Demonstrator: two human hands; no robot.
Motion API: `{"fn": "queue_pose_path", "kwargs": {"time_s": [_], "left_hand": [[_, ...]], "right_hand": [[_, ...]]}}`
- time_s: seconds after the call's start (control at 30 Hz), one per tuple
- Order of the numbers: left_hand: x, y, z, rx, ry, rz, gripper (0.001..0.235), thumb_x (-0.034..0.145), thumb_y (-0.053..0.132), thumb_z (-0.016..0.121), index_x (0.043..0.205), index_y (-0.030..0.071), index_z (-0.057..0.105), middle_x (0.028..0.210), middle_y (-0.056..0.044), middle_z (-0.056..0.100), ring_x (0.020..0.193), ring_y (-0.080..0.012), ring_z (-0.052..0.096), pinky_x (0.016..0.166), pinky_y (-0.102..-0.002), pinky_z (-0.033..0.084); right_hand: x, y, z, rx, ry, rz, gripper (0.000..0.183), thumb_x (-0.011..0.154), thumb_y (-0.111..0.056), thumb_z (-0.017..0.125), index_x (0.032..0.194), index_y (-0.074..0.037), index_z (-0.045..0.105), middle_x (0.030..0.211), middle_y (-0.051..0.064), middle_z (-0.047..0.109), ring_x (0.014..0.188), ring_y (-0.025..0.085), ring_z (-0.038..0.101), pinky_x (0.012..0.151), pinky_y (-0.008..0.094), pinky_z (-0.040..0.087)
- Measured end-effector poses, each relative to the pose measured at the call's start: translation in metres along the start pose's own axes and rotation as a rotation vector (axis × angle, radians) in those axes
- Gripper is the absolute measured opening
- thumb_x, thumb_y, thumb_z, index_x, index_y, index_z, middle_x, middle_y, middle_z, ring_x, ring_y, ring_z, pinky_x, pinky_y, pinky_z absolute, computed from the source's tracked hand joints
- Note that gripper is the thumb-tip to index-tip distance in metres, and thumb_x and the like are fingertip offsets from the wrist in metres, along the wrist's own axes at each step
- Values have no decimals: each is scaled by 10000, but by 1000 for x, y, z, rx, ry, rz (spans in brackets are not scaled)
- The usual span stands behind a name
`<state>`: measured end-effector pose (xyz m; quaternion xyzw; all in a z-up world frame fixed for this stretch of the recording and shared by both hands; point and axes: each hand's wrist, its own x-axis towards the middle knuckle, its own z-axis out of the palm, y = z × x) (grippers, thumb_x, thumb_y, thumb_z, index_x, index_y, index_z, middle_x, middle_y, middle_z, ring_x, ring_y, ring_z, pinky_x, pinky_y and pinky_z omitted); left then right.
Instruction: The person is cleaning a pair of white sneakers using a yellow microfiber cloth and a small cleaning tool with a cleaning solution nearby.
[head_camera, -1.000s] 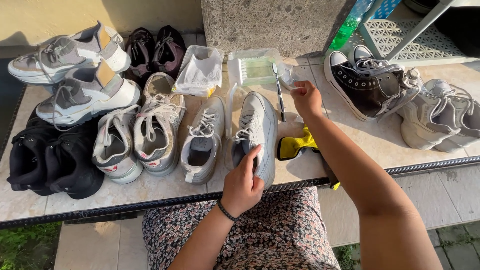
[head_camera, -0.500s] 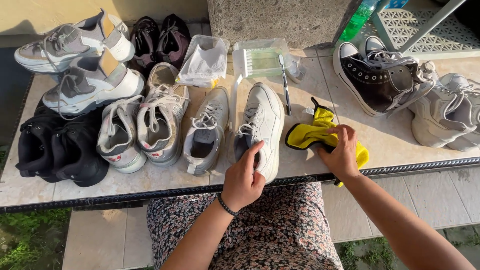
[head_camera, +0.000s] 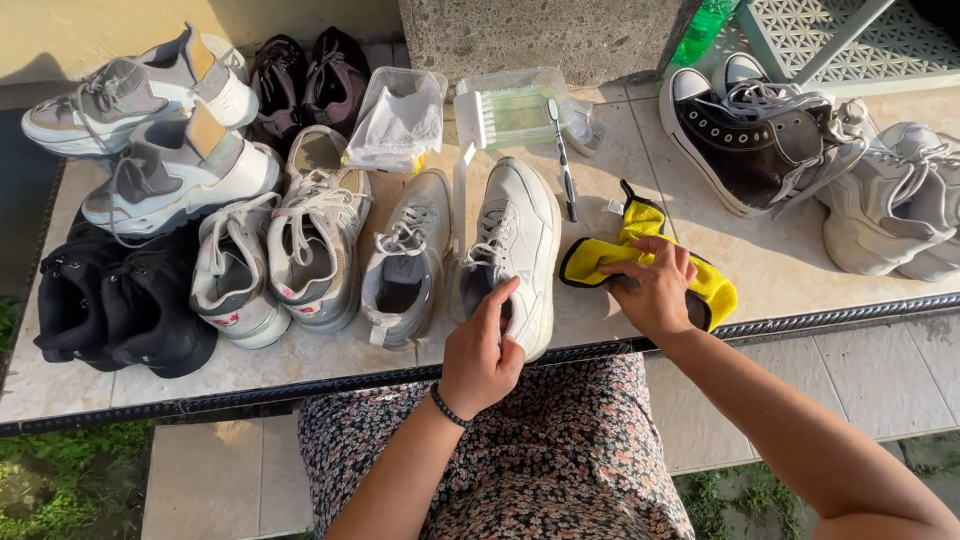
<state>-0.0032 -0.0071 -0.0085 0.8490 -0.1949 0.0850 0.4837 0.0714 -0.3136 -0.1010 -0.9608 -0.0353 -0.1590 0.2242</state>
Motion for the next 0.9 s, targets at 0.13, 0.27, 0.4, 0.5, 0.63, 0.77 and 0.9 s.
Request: {"fn": "queue_pose_path", "kwargs": {"time_s": [0.13, 0.27, 0.4, 0.5, 0.63, 0.77, 0.9], "left_hand": [[0, 2, -1, 2, 0, -3, 754, 767, 85, 455, 1520, 92, 415, 1381, -256, 579, 883, -372, 716, 696, -455, 591], [0, 1, 0, 3, -9, 13, 738, 785, 101, 447, 1521, 81, 407, 1371, -277, 576, 876, -383, 715, 681, -448, 597], [-4, 5, 3, 45, -18, 38, 737, 787, 106, 440, 1523, 97, 414, 1353, -256, 592, 866, -379, 720, 657, -412, 602], [-1, 15, 2, 59, -12, 69, 709, 810, 103, 426, 1518, 91, 416, 1340, -264, 600, 863, -382, 720, 650, -404, 609], [-4, 18, 5, 69, -21, 82, 682, 830, 116, 436, 1512, 82, 426, 1319, -279, 608, 859, -383, 722, 640, -411, 611], [-4, 21, 4, 110, -7, 117, 678, 835, 105, 522, 1506, 71, 433, 1319, -252, 618, 992, -408, 704, 747, -441, 609], [-5, 22, 3, 116, -7, 134, 687, 833, 62, 540, 1512, 94, 440, 1319, -231, 628, 1046, -415, 690, 785, -456, 599]], "right_hand": [[13, -5, -15, -32, -49, 18, 188, 734, -251, 847, 893, -338, 796, 1354, 28, 462, 1346, 289, 362, 1147, 491, 236], [48, 3, -58, 165, -120, 12, 167, 785, -312, 848, 873, -195, 767, 1245, 87, 568, 1198, 328, 501, 986, 468, 397], [64, -34, -113, 857, -173, 363, 139, 947, -161, 732, 900, -31, 717, 662, 111, 638, 583, 191, 660, 564, 322, 563], [80, -90, -142, 1290, -20, 483, 155, 957, -172, 730, 894, -40, 680, 648, 96, 622, 561, 186, 707, 527, 301, 603], [90, -89, -81, 1336, 45, 411, 112, 943, -135, 741, 931, -33, 697, 707, 120, 664, 611, 199, 733, 560, 315, 628], [96, -89, -17, 1017, -43, -62, 148, 995, -208, 727, 1046, -77, 774, 1092, 157, 612, 1161, 315, 535, 1064, 474, 380], [114, -123, -14, 790, 4, -282, 314, 1058, -319, 638, 1251, -92, 737, 1315, 233, 496, 1366, 500, 349, 1168, 666, 182]]}}
